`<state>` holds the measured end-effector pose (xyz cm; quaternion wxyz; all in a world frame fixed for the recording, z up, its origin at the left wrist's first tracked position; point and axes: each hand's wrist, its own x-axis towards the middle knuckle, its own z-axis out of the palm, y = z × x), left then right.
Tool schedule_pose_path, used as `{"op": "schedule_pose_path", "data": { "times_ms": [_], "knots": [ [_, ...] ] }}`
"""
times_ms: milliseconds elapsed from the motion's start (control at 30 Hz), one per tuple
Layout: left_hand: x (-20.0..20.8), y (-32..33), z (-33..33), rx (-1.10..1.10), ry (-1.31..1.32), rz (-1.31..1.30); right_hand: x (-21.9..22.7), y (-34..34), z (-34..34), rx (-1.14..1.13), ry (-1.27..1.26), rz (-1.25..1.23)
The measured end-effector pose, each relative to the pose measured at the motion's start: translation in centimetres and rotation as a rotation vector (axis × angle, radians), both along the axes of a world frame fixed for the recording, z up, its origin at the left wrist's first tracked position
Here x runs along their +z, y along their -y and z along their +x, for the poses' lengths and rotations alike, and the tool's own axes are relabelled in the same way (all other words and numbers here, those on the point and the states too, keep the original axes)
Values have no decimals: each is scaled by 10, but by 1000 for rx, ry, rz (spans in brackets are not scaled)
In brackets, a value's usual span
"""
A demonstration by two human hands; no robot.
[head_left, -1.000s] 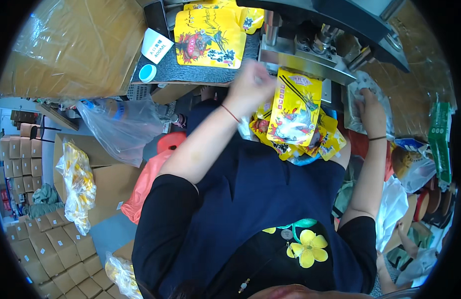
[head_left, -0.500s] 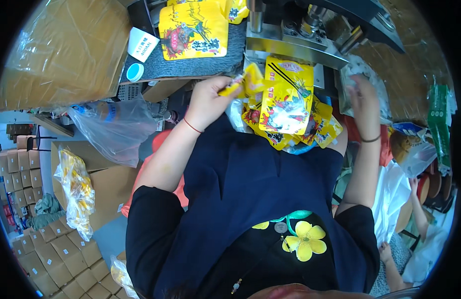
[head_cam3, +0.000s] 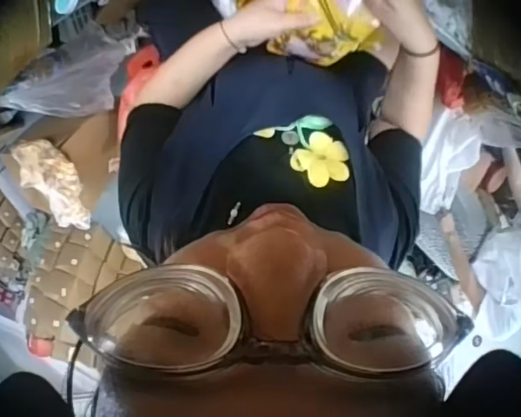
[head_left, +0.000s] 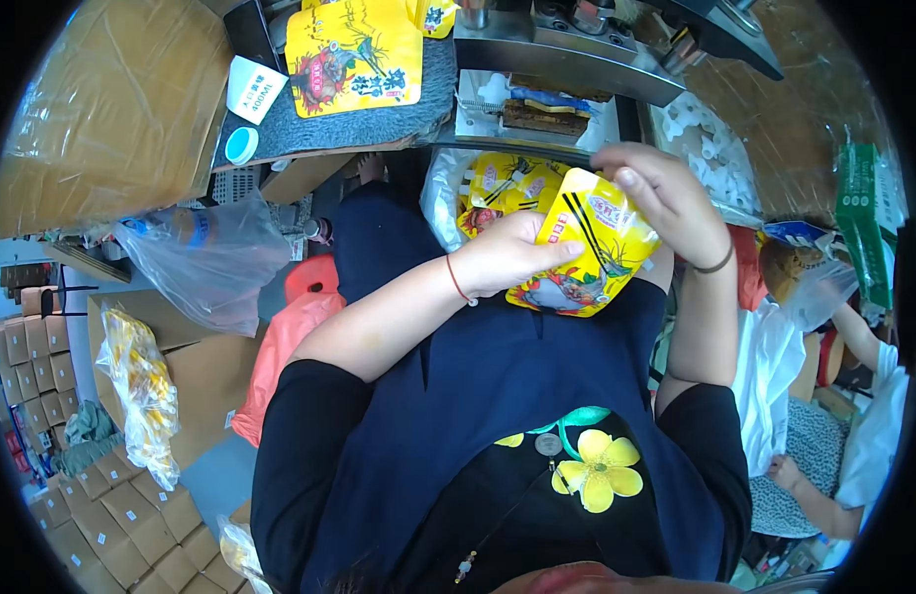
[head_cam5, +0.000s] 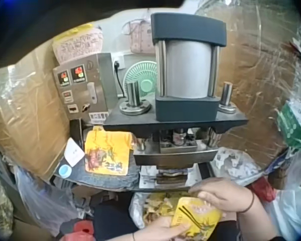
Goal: Sorting and packaging small yellow product packets into a bowl and preparing them for further processing.
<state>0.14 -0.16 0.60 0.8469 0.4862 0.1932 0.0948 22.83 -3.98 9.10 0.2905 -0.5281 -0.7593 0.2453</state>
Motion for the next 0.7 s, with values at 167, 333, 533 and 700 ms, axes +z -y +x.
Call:
{"op": "schedule_pose_path", "data": {
  "times_ms": [167, 333, 533, 700],
  "knots": [
    [-12, -31, 3, 187, -4, -72, -22, 6, 75, -520, 695, -13],
    [-4, -68, 4, 250, 14, -216, -35, 13, 99, -294, 426, -185],
    [8, -132, -43, 952, -414, 1201, -38, 34, 113, -214, 74, -312],
    [-7, -129, -100, 388, -698, 1887, -57, 26, 118, -337, 3, 13]
  ]
}}
